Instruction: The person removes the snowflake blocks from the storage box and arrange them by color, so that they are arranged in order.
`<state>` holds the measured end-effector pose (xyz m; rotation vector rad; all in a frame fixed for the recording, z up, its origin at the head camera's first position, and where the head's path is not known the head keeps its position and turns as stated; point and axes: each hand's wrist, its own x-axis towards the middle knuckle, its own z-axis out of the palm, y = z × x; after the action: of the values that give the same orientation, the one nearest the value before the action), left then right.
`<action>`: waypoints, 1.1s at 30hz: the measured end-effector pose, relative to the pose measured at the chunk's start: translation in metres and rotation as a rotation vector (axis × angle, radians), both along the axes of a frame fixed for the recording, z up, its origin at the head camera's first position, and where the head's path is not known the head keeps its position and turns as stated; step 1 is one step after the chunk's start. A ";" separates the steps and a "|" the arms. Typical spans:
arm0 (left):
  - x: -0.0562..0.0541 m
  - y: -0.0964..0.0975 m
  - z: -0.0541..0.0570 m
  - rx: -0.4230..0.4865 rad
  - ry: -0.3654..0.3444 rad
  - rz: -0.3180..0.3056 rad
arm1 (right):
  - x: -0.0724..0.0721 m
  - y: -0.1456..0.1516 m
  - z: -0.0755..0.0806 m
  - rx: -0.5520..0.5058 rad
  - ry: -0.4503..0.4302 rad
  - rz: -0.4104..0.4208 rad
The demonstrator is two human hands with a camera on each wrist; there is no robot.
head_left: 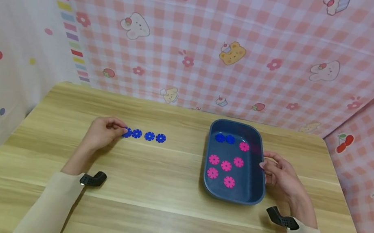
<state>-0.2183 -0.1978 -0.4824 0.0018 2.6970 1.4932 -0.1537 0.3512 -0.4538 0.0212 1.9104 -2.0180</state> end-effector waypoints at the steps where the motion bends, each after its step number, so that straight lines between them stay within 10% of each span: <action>1: 0.000 0.000 0.000 -0.020 0.014 -0.003 | 0.000 0.000 0.000 0.000 -0.001 0.000; 15: 0.002 -0.006 0.000 -0.141 0.034 0.048 | 0.000 0.001 -0.002 -0.016 0.017 0.006; 33: 0.002 0.001 0.009 -0.063 0.044 0.095 | 0.000 0.001 -0.002 0.014 0.019 0.006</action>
<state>-0.2161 -0.1968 -0.4732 -0.0985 2.8157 1.4476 -0.1534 0.3525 -0.4563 0.0004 1.9338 -2.0079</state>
